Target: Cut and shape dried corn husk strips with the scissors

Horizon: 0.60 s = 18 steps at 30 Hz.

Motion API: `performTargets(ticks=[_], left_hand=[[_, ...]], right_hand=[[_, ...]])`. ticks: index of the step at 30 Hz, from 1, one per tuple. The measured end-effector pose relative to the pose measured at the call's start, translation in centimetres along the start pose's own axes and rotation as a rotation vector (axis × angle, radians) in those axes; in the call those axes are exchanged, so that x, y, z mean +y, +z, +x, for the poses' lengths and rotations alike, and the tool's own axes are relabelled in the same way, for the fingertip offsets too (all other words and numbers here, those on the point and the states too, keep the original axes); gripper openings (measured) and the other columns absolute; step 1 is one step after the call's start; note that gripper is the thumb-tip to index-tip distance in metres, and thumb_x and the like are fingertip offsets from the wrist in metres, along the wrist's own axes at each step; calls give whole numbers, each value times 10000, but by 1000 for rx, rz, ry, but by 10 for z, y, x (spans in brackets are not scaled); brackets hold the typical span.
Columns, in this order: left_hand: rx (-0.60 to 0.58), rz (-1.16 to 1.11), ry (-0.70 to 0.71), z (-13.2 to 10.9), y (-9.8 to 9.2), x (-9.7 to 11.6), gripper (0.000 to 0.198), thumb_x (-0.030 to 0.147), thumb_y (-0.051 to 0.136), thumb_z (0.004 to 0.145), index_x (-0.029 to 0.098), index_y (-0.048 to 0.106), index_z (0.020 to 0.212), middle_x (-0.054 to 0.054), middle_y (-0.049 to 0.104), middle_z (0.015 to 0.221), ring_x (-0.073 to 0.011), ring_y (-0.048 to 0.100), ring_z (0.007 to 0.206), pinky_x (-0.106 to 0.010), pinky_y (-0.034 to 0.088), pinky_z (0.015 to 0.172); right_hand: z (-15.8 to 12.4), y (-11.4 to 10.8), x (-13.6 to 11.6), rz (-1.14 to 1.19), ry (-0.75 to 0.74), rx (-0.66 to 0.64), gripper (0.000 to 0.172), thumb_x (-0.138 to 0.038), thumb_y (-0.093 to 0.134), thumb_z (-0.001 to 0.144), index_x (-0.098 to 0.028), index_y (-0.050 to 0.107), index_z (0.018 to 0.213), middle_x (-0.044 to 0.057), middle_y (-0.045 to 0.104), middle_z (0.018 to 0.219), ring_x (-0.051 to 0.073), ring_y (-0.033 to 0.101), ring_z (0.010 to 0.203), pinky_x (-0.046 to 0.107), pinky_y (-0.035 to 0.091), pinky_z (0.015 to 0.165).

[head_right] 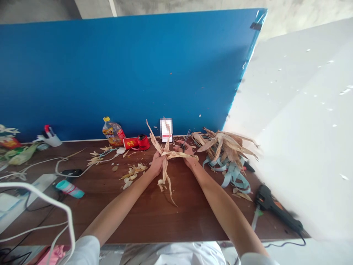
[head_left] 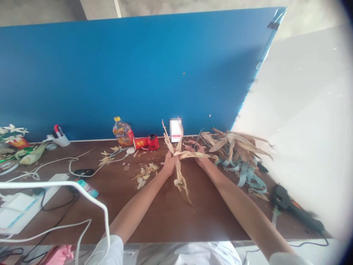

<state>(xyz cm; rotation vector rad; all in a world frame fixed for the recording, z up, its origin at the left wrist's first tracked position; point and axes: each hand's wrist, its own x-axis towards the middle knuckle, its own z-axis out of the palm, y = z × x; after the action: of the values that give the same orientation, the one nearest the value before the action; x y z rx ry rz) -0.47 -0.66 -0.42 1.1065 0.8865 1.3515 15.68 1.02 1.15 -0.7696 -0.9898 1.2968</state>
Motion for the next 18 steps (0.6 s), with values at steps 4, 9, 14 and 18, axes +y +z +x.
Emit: performTargets(ticks=[4,9,14,18], left_hand=[[-77,57,40,-1,0,2,228,208,655,651,169,601,870,-10,613,788,-125,554,720,-260,441,752],[-112,66,36,-2,0,5,230,194,646,649,167,612,875,-24,642,855,-136,573,779,-264,439,789],[-104,64,26,-3,1,5,241,205,656,654,162,625,889,-31,659,871,-146,587,806,-274,441,807],[-103,27,25,-2,1,3,261,215,664,653,161,620,904,-32,658,868,-144,586,785,-276,443,795]], right_hand=[[5,-2,-1,-11,33,85,551,-310,799,535,-245,593,1042,21,708,823,147,614,615,268,458,528],[14,-7,4,-24,-8,136,564,-308,798,504,-256,592,1027,14,701,773,142,596,561,240,383,446],[17,-9,8,-21,-2,159,595,-308,812,486,-263,597,1039,14,704,778,154,610,577,248,393,450],[14,-8,6,-44,2,147,581,-344,808,503,-258,597,1037,15,705,781,151,604,580,249,393,452]])
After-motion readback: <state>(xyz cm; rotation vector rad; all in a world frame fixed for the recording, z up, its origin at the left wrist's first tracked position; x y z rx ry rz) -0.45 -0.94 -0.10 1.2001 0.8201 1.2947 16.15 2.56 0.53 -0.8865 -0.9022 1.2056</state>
